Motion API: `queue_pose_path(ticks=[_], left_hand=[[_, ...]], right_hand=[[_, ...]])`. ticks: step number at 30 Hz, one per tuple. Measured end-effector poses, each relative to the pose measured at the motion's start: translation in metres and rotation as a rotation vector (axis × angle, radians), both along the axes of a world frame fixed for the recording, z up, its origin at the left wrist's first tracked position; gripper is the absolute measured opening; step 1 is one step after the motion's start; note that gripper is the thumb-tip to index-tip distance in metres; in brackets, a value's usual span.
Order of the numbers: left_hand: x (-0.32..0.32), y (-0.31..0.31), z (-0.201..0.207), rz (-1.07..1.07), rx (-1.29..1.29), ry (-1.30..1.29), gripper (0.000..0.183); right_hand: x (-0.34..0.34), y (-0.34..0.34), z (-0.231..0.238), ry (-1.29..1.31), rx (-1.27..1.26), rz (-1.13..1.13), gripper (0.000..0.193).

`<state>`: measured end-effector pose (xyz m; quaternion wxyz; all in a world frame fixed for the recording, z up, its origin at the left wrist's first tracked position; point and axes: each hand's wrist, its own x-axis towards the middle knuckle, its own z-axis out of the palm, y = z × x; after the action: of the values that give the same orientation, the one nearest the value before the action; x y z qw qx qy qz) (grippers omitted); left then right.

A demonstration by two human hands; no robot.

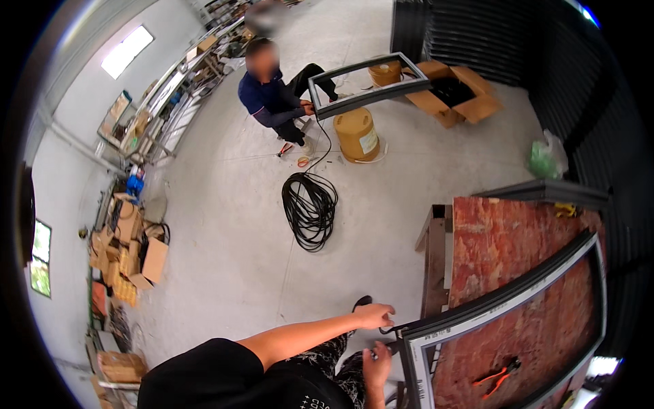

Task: The person places a rectangular metal frame onto a workbench and presses a black rubber seal into the edge channel by hand, using a pair of pliers to cut the seal to length.

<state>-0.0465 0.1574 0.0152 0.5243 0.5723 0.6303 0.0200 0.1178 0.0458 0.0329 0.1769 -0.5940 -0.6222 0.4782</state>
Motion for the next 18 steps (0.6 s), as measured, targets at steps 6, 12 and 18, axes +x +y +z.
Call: queue_pose_path(ticks=[6,12,18], left_hand=[[-0.03,0.047,0.03,-0.167,0.427,0.441,0.029],[-0.081,0.086,0.157,0.103,0.803,0.529,0.026],[-0.108,0.071,0.22,0.29,1.09,0.558,0.02]], right_hand=[[-0.011,0.069,0.125,0.367,-0.024,0.182,0.03],[-0.071,0.101,0.235,0.445,0.098,0.378,0.031],[-0.103,0.106,0.279,0.531,0.286,0.288,0.028]])
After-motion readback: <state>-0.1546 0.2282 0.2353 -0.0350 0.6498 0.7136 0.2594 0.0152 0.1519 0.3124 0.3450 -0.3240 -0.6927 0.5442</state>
